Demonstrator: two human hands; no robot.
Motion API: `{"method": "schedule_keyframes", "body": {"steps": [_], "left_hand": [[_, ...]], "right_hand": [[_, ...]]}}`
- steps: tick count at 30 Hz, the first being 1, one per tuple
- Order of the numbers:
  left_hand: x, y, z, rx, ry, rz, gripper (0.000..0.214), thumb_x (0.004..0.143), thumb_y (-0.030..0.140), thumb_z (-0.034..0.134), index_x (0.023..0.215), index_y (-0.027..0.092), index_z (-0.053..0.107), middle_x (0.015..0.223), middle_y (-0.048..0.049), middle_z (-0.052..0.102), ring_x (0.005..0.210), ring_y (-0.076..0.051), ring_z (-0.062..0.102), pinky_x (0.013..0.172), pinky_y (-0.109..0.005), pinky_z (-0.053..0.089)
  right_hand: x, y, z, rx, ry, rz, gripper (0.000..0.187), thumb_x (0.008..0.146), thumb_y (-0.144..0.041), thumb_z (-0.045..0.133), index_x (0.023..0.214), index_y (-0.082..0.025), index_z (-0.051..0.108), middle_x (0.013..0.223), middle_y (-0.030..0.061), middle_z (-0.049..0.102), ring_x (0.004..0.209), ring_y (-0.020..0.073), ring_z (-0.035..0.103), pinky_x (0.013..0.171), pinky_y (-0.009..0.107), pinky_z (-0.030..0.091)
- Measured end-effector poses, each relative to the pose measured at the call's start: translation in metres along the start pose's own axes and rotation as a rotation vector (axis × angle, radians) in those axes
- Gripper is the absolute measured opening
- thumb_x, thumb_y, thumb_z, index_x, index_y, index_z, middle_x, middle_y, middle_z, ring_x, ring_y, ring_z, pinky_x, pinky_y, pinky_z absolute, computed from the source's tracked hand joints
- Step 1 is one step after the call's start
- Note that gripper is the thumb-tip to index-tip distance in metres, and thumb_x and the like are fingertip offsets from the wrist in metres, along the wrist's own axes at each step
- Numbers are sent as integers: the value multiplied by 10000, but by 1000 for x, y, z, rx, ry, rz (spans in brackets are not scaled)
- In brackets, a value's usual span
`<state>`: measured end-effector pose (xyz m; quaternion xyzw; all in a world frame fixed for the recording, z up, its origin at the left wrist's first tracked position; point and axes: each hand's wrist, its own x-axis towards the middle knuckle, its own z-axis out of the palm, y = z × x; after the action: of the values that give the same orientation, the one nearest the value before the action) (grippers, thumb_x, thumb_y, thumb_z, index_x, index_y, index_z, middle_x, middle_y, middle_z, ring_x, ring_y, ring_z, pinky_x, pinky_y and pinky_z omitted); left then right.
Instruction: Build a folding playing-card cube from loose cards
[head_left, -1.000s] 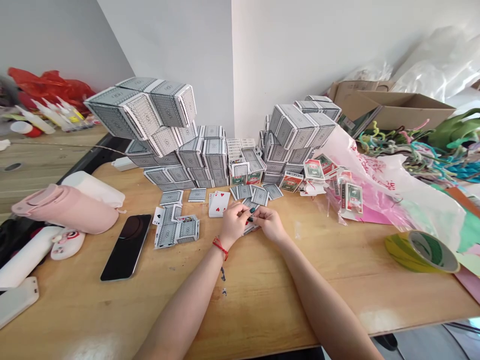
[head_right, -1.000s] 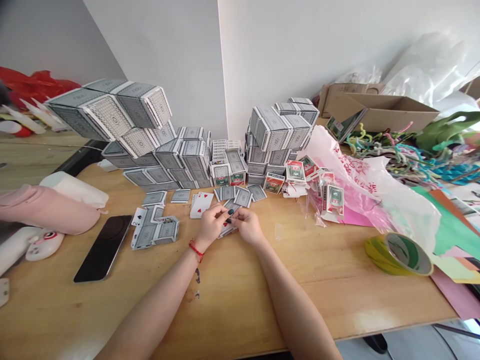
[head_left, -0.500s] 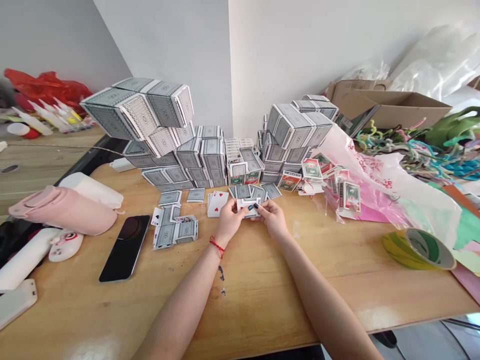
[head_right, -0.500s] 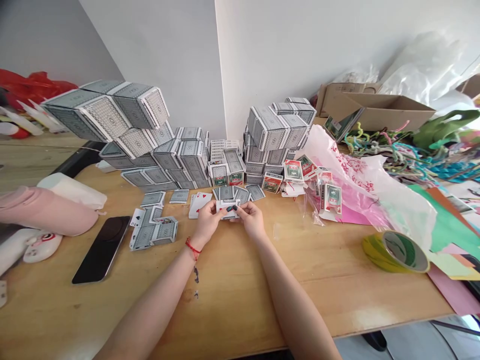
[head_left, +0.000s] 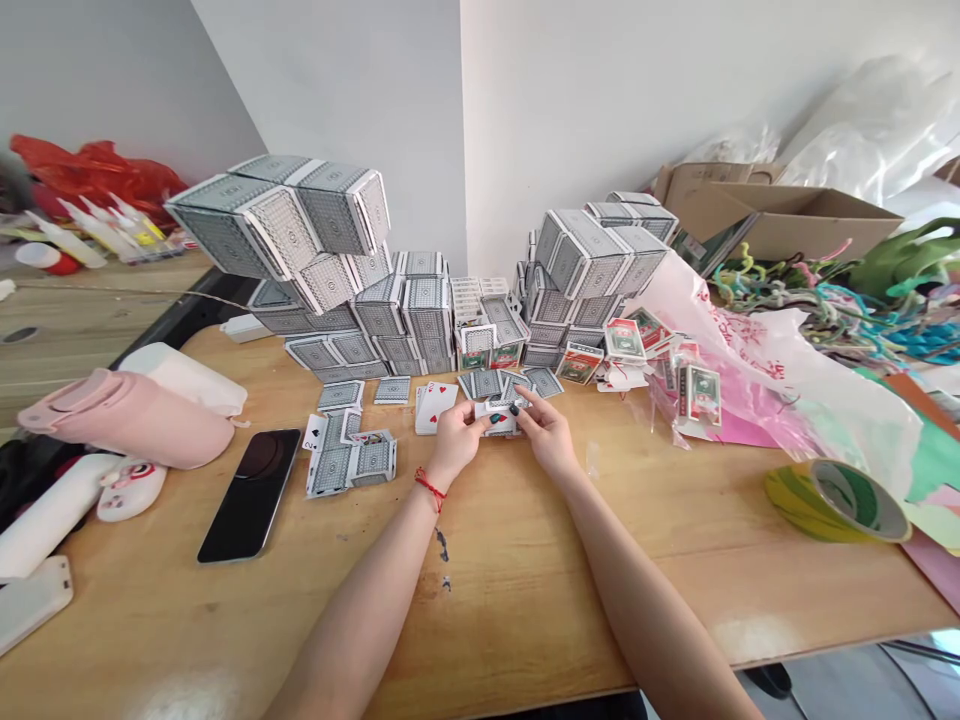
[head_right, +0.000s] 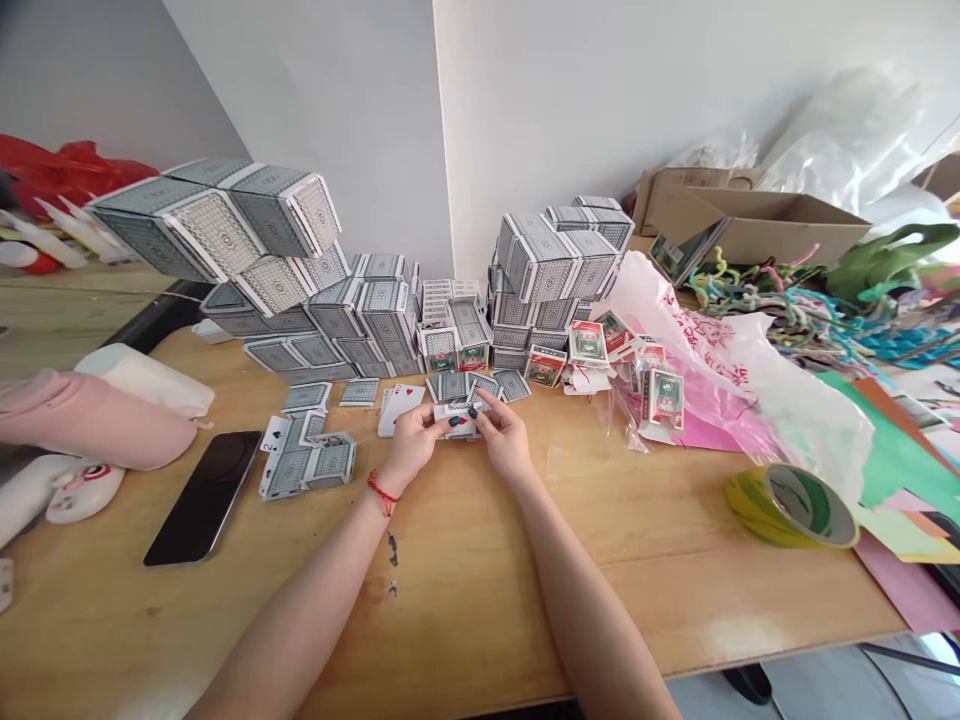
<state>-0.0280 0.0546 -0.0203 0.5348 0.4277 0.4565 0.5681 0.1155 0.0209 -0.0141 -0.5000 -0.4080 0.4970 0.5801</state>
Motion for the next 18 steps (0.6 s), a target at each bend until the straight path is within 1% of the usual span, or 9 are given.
{"method": "schedule_keyframes", "body": {"steps": [2, 4, 6, 8, 9, 11, 13, 15, 18], "left_hand": [[0, -2, 0, 51, 19, 22, 230, 657, 315, 661, 789, 127, 645, 706, -28, 641, 655, -140, 564, 628, -247, 432], [0, -3, 1, 88, 87, 50, 205, 684, 314, 636, 780, 133, 634, 703, -21, 627, 665, -136, 555, 625, -235, 425], [-1, -1, 2, 120, 169, 78, 188, 724, 322, 593, 770, 142, 619, 687, -10, 608, 638, -123, 532, 593, -219, 406], [-1, 1, 1, 166, 214, 98, 199, 761, 339, 549, 760, 149, 607, 650, 2, 582, 584, -110, 493, 541, -208, 375], [-1, 2, 1, 195, 211, 107, 208, 773, 346, 535, 762, 151, 606, 641, 4, 575, 567, -107, 479, 525, -207, 364], [-3, 3, 1, 248, 164, 131, 212, 788, 347, 519, 787, 156, 612, 667, -4, 588, 583, -114, 489, 532, -210, 369], [-6, 4, 2, 304, 89, 169, 206, 803, 334, 501, 816, 166, 618, 719, -15, 610, 637, -127, 515, 572, -217, 387], [-9, 5, 4, 367, 43, 197, 207, 820, 328, 475, 815, 176, 616, 718, -16, 608, 656, -132, 516, 594, -221, 387], [-12, 5, 7, 401, 57, 188, 234, 829, 363, 463, 796, 181, 607, 650, -4, 572, 606, -126, 485, 570, -221, 365]], "right_hand": [[0, -1, -1, -54, 29, -24, 314, 680, -390, 654, 916, -185, 631, 649, -12, 617, 561, 111, 551, 548, 258, 490], [-1, 0, -1, -34, 21, 10, 287, 655, -416, 673, 812, -181, 620, 647, 3, 633, 559, 131, 575, 558, 280, 500], [-2, 0, 0, -6, -35, 78, 292, 625, -433, 697, 720, -184, 575, 614, 9, 636, 536, 150, 593, 552, 302, 510], [-4, 0, 1, -12, -112, 136, 311, 611, -434, 711, 665, -188, 529, 568, 4, 627, 501, 154, 595, 527, 300, 504], [-5, 0, 2, -23, -139, 154, 317, 617, -438, 707, 653, -189, 514, 549, -1, 618, 488, 152, 592, 511, 289, 494], [-6, -1, 4, -43, -159, 161, 320, 648, -461, 676, 649, -190, 504, 524, -17, 591, 464, 138, 569, 474, 262, 462], [-7, -1, 6, -52, -141, 125, 319, 679, -481, 640, 662, -190, 509, 512, -39, 544, 436, 105, 507, 433, 225, 403], [-7, -1, 7, -44, -129, 82, 315, 691, -479, 631, 674, -191, 505, 501, -61, 485, 419, 73, 420, 405, 198, 328], [-8, -1, 9, -16, -150, 63, 306, 699, -463, 632, 685, -193, 489, 497, -72, 432, 425, 59, 343, 402, 189, 260]]}}
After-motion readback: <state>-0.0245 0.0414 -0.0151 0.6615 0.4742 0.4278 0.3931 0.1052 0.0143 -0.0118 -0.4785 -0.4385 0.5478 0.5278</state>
